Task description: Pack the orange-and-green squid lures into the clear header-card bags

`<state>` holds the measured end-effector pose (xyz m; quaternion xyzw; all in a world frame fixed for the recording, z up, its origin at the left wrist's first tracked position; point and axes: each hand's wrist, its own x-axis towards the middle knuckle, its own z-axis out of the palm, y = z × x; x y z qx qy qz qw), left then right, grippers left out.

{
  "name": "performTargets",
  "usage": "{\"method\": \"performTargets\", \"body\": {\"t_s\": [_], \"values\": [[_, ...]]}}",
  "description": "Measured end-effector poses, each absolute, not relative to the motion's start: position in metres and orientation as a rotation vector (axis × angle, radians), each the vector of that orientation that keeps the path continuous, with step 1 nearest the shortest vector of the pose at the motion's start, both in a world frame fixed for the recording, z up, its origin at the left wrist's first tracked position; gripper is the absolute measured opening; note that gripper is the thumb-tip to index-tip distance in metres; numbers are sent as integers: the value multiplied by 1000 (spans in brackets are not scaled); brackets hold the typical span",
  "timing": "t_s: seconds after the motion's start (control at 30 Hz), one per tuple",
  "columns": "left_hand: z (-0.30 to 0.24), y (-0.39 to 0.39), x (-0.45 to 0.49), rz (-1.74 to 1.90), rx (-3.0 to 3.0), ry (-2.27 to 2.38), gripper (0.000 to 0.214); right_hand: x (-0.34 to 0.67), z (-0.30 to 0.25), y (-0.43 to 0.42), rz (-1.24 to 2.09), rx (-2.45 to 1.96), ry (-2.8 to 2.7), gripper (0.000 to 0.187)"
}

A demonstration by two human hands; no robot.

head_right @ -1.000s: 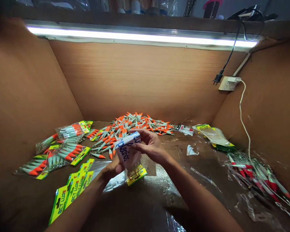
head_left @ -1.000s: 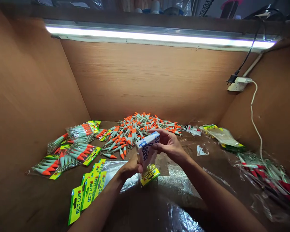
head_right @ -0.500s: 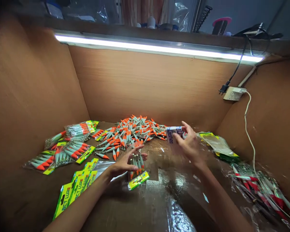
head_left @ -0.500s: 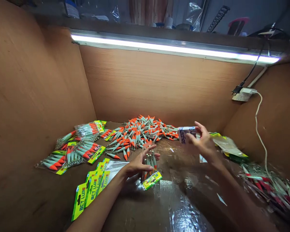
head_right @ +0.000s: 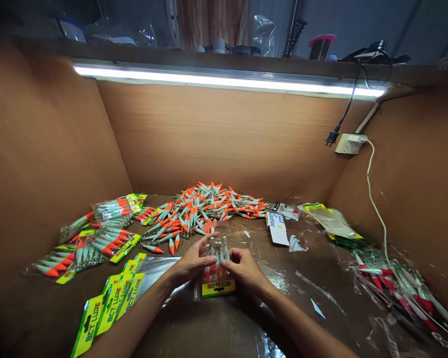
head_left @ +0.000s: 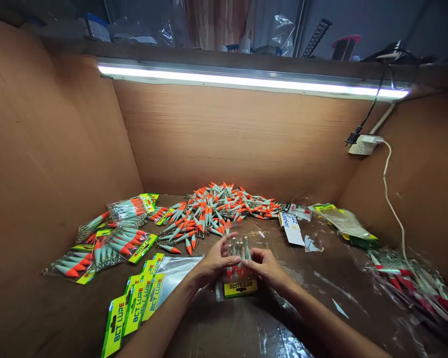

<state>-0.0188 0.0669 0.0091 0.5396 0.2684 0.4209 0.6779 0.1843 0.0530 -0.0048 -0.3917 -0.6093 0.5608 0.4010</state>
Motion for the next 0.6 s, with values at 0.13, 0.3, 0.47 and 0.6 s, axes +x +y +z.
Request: {"method": "performTargets", "body": {"t_s": [0.13, 0.3, 0.47, 0.6], "values": [[6, 66, -11, 931, 1297, 862, 46, 192, -4, 53, 1392, -1056, -1489, 36], [-4, 65, -3, 1017, 1281, 931, 47, 189, -13, 53, 1331, -1052, -1394, 27], [-9, 62, 0, 1054, 1272, 927, 45, 189, -21, 53, 1308, -1130, -1393, 23], [-10, 59, 4, 1068, 1261, 916, 47, 190, -22, 51, 1274, -1132, -1410, 24]]}}
